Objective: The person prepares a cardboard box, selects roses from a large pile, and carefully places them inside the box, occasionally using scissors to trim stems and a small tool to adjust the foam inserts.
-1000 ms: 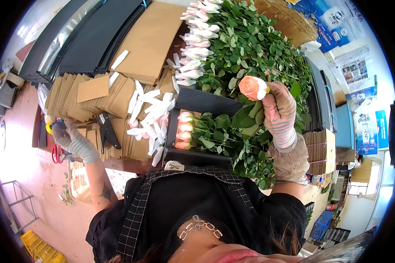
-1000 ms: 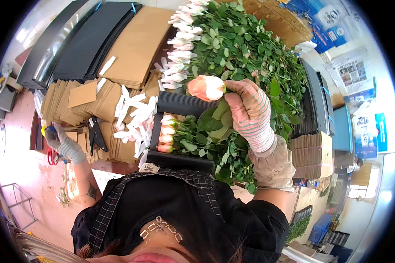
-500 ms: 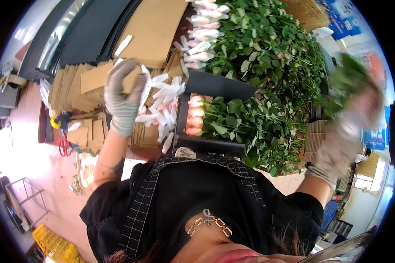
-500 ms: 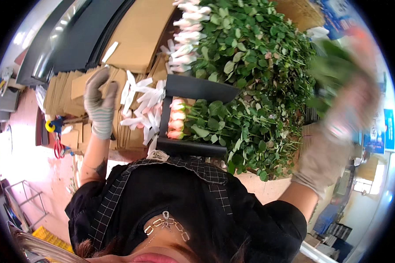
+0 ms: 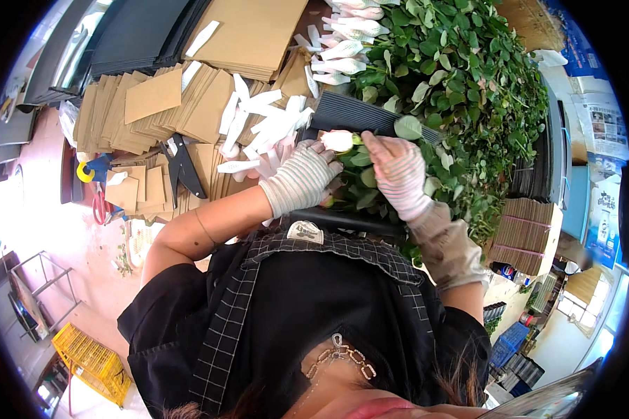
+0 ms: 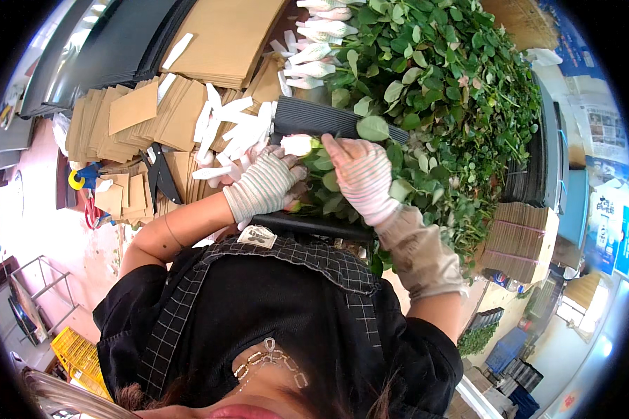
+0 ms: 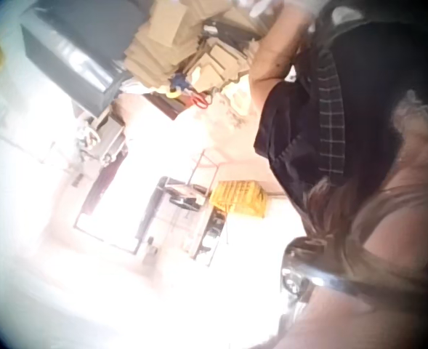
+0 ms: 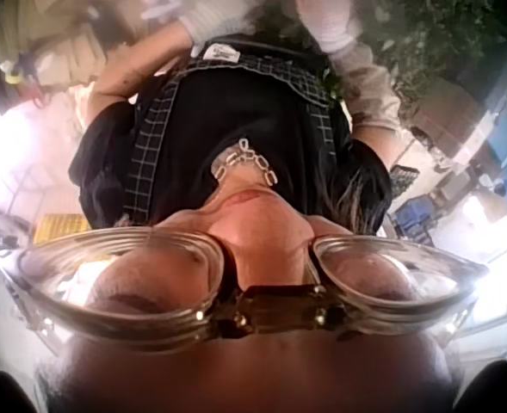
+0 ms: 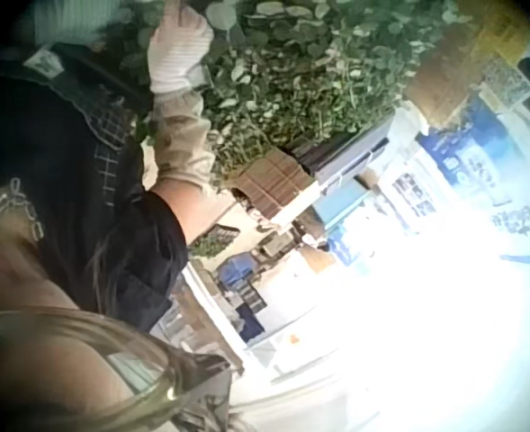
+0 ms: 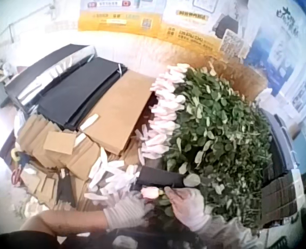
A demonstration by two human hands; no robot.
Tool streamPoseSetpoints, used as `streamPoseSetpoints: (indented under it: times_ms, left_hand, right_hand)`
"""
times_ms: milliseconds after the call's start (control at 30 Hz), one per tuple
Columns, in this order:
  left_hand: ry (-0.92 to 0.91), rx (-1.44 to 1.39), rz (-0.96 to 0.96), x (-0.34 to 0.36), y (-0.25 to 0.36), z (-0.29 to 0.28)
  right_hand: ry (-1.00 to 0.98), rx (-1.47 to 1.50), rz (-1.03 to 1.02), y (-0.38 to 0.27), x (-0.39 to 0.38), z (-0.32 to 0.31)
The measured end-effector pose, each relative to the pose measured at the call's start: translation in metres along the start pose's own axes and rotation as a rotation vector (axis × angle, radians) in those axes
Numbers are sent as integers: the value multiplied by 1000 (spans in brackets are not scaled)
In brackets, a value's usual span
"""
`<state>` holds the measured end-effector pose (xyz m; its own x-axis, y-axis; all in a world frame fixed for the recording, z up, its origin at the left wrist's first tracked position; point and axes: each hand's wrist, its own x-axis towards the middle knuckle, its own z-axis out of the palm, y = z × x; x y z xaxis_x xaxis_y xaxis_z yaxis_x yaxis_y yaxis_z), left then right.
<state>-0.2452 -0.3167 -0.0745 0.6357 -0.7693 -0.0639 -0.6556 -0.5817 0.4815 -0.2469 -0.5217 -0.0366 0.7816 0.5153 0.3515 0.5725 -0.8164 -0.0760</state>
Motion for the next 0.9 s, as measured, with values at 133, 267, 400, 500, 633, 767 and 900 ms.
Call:
streamPoseSetpoints:
  times_ms: [133,267,400,500,633,767,900]
  left_hand:
    - [268,35,128,-7,-6,17]
    - [241,43,89,-9,-5,22]
    - [195,-11,58,-9,-5,21]
    - [44,39,75,-12,-8,18]
    - [69,28,75,-10,-8,16]
    - [171,-7,69,-6,-7,19]
    - [131,17,55,-6,-7,19]
  right_hand:
    - [47,-82,-17,4,-9,42]
    - [-108,-90,50,3,-18,60]
    - [-131,-34,99,-2,-19,49]
    - [-22,118,-1,-12,8,16]
    - [-141,-10,20,-9,15,20]
    - [-130,-41,14,9,-13,53]
    - [-127,-25,61,15,-24,66]
